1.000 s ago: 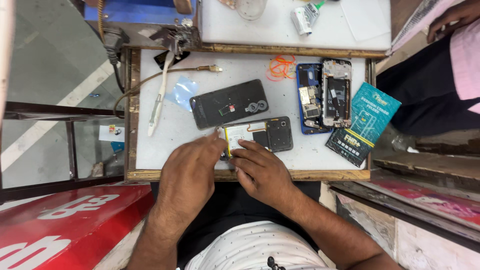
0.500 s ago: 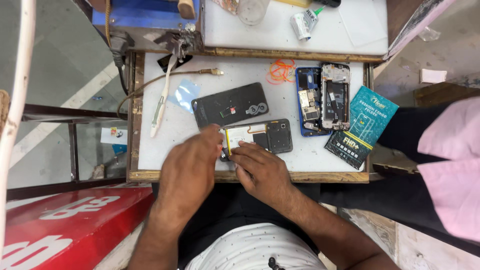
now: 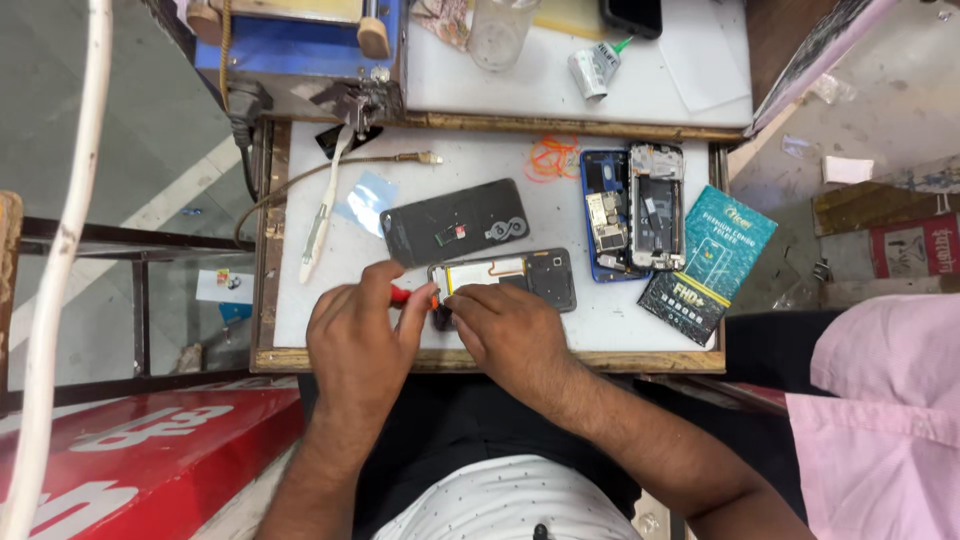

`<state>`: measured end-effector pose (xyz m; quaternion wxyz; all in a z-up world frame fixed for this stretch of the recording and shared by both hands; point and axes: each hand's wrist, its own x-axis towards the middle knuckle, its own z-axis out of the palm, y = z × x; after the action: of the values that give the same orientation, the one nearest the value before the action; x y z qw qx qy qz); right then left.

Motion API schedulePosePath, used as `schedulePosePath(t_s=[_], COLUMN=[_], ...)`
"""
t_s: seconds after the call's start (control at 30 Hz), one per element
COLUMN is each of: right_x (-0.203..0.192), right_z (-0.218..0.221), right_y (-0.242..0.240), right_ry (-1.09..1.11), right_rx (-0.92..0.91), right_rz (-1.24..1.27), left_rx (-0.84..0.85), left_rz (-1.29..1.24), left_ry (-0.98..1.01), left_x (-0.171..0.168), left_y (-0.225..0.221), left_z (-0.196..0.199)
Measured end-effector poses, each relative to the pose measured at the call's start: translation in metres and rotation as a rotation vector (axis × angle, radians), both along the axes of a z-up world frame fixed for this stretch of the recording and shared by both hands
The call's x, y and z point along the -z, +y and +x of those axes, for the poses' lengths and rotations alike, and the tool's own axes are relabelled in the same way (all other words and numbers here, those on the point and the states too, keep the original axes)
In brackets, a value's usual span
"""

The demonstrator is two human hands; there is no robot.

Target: The person uses a red-handled screwdriver to remove screws from a disassembled smartphone on a workbench. They then lift the back cover, inspect the internal components, and reposition the device while handling the battery and frame.

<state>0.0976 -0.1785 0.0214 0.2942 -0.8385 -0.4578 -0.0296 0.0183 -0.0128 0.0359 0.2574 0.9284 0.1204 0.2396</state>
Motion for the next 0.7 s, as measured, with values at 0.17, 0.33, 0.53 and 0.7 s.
schedulePosePath(t_s=[0.17,0.33,0.53,0.7], right_x=[0.003,0.001,-0.002,0.000], right_z=[0.008,0.009,0.008,0.016], right_y=[0.009,0.026,0.041,0.044], right_ry=[-0.086,-0.267,-0.379,-0.425], right_rx=[-0.088,-0.197,-0.299,-0.349], right_rz=[-0.155,-0.397,-0.552,-0.557], left_rx=[-0.061,-0.138,-0.187,-0.185], left_rz=[0.001,0.001,-0.035,-0.030], left_ry=[-0.089,-0.103,-0.075,-0.065], left_x=[0.015,0.014,0.019,0.029], left_y=[0.003,0.012,0.019,0.021], left_z=[-0.014,-0.022,-0.029,-0.035])
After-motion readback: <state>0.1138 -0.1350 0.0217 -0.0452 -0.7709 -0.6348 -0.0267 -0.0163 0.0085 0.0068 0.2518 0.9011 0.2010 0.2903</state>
